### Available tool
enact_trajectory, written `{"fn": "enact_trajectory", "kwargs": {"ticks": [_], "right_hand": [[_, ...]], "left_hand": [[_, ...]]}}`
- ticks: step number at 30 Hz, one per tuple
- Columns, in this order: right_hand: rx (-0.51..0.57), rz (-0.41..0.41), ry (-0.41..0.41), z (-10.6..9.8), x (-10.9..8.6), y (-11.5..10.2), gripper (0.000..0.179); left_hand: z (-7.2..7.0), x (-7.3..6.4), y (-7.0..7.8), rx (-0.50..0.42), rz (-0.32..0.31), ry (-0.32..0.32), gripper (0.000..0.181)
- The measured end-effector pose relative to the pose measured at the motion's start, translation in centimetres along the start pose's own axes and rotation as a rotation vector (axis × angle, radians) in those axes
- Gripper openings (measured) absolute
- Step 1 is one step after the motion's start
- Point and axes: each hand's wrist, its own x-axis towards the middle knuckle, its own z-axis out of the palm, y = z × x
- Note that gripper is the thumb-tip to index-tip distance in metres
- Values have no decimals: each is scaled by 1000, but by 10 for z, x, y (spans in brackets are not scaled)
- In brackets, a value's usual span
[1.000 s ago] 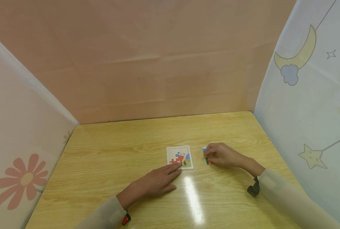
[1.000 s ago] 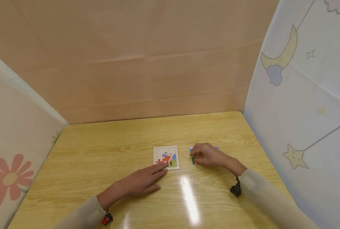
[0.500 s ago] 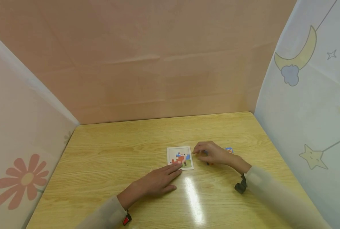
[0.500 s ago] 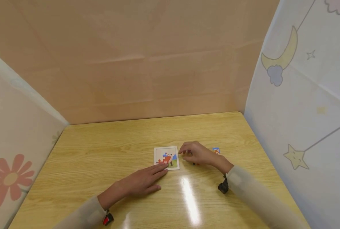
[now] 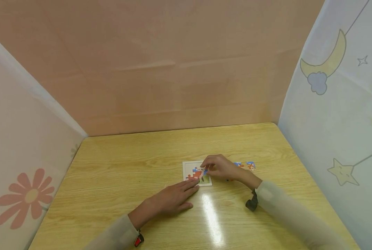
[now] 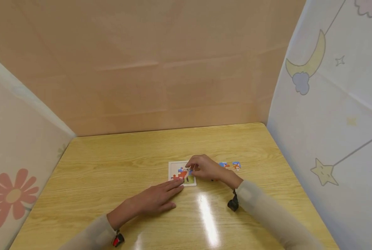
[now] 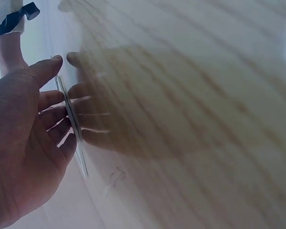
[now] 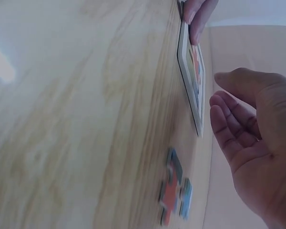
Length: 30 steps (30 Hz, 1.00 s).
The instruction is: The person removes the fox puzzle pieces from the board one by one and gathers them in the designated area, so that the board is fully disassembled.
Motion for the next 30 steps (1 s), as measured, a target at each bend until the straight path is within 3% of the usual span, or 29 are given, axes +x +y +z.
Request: {"fn": "enact_trajectory", "kwargs": {"ticks": [19,30], "right_hand": [[-59,55,-26,16,15,-3,28],[-35,29,-43,15,17,-3,28]], "left_hand": [[1,0,0,19,14,6,66],[1,0,0,8,15,9,66]]}}
